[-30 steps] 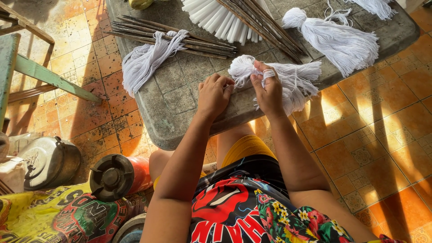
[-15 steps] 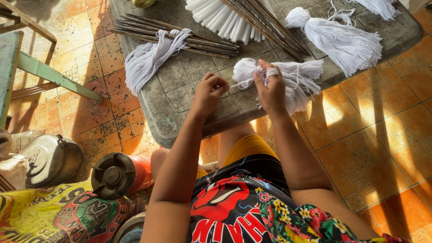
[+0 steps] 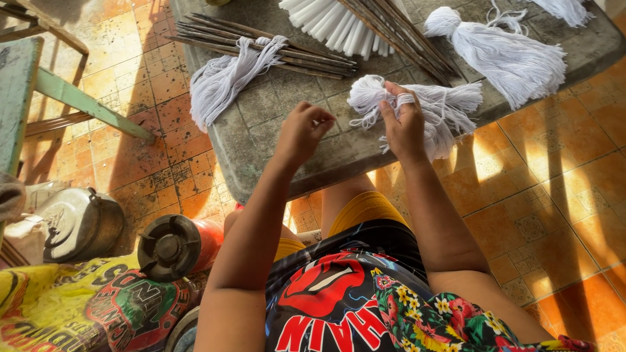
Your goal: The person sits at a table and repeatedly ties white strings into small bundles by hand. They pull strands from a larger bundle, wrap them around their fingers, and secure them with a knot, placing the finished bundles on the table.
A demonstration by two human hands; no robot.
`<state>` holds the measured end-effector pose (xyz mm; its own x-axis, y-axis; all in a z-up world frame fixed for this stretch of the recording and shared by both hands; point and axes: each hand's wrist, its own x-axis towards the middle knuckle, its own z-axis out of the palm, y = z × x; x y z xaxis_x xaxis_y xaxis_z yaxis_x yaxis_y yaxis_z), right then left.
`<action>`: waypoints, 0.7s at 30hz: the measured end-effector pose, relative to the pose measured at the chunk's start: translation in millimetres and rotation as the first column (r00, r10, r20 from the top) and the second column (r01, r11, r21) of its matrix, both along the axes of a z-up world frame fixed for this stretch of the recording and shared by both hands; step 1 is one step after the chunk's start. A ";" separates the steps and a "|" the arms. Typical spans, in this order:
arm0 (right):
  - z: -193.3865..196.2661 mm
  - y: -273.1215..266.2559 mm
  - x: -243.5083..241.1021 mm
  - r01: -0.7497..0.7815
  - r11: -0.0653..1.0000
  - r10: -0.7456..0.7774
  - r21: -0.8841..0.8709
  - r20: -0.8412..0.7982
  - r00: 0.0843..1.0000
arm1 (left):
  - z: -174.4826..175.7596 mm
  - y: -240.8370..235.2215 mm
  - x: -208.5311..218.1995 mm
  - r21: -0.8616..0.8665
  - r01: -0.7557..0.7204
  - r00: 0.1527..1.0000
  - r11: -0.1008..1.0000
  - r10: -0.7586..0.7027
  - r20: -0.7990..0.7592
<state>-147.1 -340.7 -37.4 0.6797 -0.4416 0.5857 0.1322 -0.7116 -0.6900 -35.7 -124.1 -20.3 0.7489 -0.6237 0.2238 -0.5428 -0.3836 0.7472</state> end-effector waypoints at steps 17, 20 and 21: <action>0.3 1.4 -0.2 -0.028 0.997 0.028 0.065 0.010 1.000 | 3.9 -72.0 -9.2 0.217 -0.034 0.999 0.976 0.027 0.034; -6.3 -1.9 1.6 -0.018 0.999 0.018 0.046 0.008 1.000 | 3.5 -54.6 -6.2 -0.136 -0.054 0.951 0.989 0.010 -0.308; -8.1 -5.3 4.7 -0.005 1.000 0.004 0.026 0.017 1.000 | 5.5 -48.8 -2.3 -0.412 -0.152 0.815 0.899 -0.122 -0.567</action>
<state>-142.4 -346.1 -45.5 0.6715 -0.4541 0.5856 0.1473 -0.6927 -0.7060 -38.0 -172.9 -14.9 0.8301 -0.5576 -0.0080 0.0342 0.0364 0.9988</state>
